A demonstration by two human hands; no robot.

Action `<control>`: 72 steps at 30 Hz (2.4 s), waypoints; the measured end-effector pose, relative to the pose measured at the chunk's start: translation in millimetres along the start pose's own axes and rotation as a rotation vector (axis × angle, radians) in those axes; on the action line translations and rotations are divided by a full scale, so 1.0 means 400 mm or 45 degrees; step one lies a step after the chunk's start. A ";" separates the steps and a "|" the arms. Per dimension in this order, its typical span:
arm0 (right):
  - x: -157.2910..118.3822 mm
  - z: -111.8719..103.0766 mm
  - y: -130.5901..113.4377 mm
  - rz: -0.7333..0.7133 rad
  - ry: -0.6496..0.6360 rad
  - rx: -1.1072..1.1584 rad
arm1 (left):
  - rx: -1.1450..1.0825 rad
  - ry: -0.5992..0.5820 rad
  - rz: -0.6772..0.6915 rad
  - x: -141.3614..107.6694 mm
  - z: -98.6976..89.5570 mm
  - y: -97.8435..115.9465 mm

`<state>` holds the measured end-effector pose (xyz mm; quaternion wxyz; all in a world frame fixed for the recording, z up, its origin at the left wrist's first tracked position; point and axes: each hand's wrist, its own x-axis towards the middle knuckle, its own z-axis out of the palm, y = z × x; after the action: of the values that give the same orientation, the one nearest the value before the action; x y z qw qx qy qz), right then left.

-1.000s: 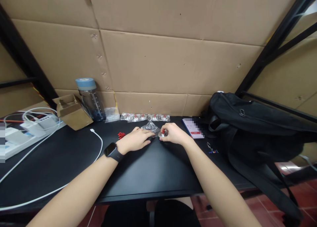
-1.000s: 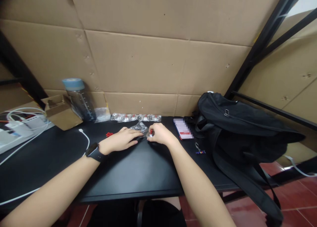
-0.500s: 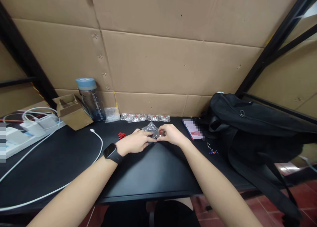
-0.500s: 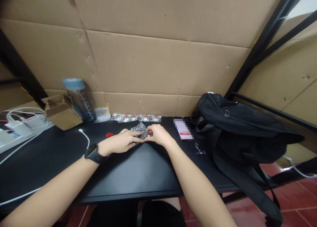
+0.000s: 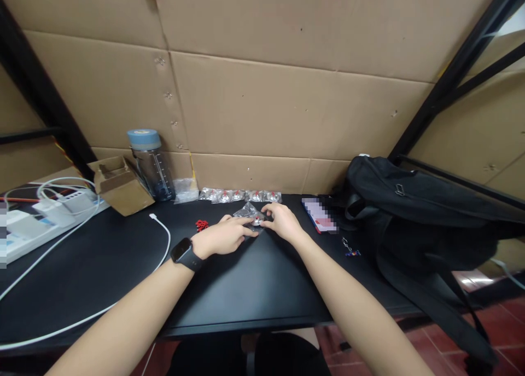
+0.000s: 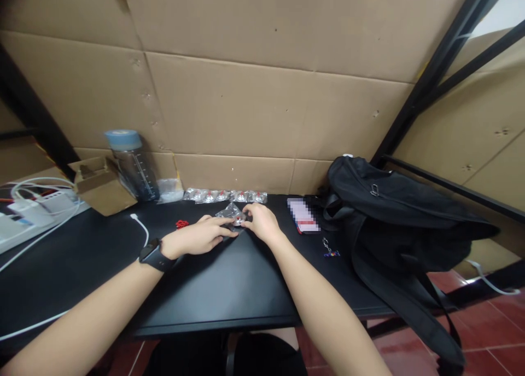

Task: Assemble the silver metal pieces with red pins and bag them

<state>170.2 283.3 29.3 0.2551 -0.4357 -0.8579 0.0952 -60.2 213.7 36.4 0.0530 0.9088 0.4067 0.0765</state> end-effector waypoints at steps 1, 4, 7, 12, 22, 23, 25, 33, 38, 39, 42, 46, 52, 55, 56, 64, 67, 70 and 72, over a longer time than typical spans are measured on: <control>0.002 0.003 -0.003 0.019 0.019 -0.039 | -0.004 -0.001 -0.013 -0.002 0.000 -0.002; 0.007 0.012 -0.012 0.028 0.054 -0.106 | -0.008 -0.027 -0.058 -0.007 -0.003 -0.006; 0.013 0.024 -0.025 0.051 0.066 -0.173 | 0.004 -0.070 -0.077 -0.011 -0.009 -0.005; 0.019 0.042 -0.054 0.117 0.105 -0.297 | 0.081 0.018 -0.204 -0.016 -0.011 0.001; 0.014 0.051 -0.082 0.103 0.102 -0.260 | -0.024 -0.215 -0.163 -0.026 -0.030 -0.011; 0.014 0.051 -0.082 0.122 0.104 -0.246 | -0.025 -0.216 -0.145 -0.027 -0.036 -0.009; 0.013 0.047 -0.078 0.129 0.079 -0.172 | -0.031 -0.177 -0.114 -0.029 -0.052 -0.007; 0.005 -0.014 -0.005 -0.199 -0.034 0.402 | -0.021 0.270 -0.189 -0.023 -0.078 -0.023; 0.012 -0.008 0.016 -0.312 -0.134 0.326 | 0.030 0.309 -0.207 0.004 -0.038 -0.027; 0.014 -0.003 0.014 -0.321 -0.143 0.326 | 0.017 0.313 -0.202 0.008 -0.035 -0.031; 0.018 0.008 0.005 -0.344 -0.132 0.358 | -0.052 0.319 -0.215 0.011 -0.037 -0.050; 0.017 0.006 0.004 -0.253 -0.092 0.354 | -0.304 0.345 -0.273 0.002 -0.046 -0.076; 0.015 0.008 0.009 0.080 -0.096 0.603 | -0.744 0.405 -0.341 0.006 -0.036 -0.088; 0.016 0.014 0.005 0.126 -0.111 0.851 | -0.961 0.429 -0.413 0.020 -0.009 -0.089; 0.016 0.015 0.004 0.143 -0.111 0.910 | -1.012 0.441 -0.456 0.025 0.000 -0.089; 0.006 0.007 0.011 0.238 -0.239 0.928 | -0.685 0.407 -0.756 0.030 -0.004 -0.054; 0.005 -0.008 0.006 0.071 -0.306 0.741 | -0.553 0.338 -0.717 0.029 -0.014 -0.034; 0.002 -0.017 -0.003 -0.025 -0.373 0.436 | -0.429 0.271 -0.642 0.033 -0.009 -0.020; -0.002 -0.019 -0.009 -0.041 -0.374 0.251 | -0.303 0.267 -0.600 0.034 -0.002 -0.016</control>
<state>172.1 279.9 37.0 0.1700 -0.3763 -0.8793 0.2372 -56.0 228.0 37.6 0.1332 0.7638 0.5982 0.2027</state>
